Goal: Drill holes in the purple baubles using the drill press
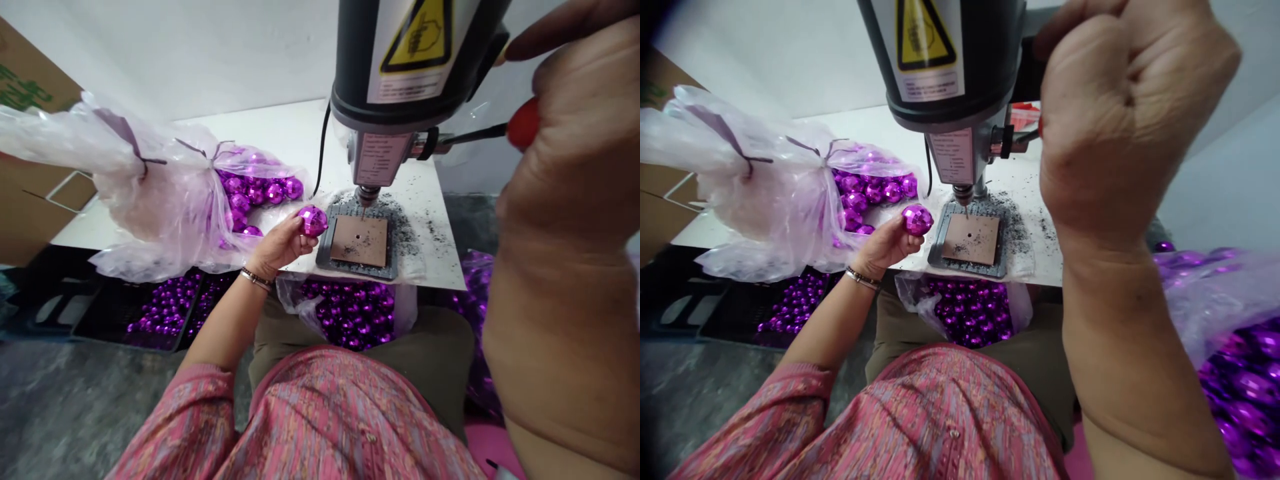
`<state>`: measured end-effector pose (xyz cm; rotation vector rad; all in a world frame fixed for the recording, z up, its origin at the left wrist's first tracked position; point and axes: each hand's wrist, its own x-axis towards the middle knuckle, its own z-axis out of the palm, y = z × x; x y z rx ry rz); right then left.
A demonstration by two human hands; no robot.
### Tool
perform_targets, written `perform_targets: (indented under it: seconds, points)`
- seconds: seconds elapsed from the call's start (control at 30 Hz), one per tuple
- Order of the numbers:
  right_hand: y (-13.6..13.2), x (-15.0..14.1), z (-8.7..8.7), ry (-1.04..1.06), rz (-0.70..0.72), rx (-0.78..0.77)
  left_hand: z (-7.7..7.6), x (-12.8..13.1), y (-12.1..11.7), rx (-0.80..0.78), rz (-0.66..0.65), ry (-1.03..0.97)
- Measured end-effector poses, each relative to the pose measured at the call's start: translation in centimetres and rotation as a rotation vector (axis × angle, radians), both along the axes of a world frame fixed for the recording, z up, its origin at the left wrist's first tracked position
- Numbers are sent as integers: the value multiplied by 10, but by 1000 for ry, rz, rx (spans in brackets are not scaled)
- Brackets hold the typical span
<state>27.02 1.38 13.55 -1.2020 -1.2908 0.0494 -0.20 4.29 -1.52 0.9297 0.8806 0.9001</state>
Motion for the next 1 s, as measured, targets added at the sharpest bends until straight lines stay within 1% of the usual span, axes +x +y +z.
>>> perform_targets:
  seconds: [0.07, 0.1, 0.17, 0.27, 0.4, 0.5, 0.63, 0.87, 1.0]
  points:
    - [-4, -6, 7, 1, -17, -109, -6, 12, -2, -42, -19, -27]
    - [-5, -8, 9, 12, -28, -121, -8, 18, -2, -39, -24, -2]
    - [-5, -10, 9, 46, -24, -71, -8, 28, 1, 1, -32, 110]
    - [-3, -11, 6, 66, 20, -16, -6, 42, 9, 98, -43, 321]
    - [-4, -8, 3, -2, 55, 10, -5, 54, 18, 244, -79, 557]
    - [-7, -6, 4, -57, 81, 27, -7, 60, 21, 333, -111, 692]
    - [-9, -6, 5, -69, 64, 1, -9, 65, 21, 388, -111, 773]
    - [-9, -5, 2, -125, 39, -3, -6, 72, 23, 443, -105, 801]
    - [-7, -6, 3, -101, 19, -36, -4, 77, 22, 478, -147, 895]
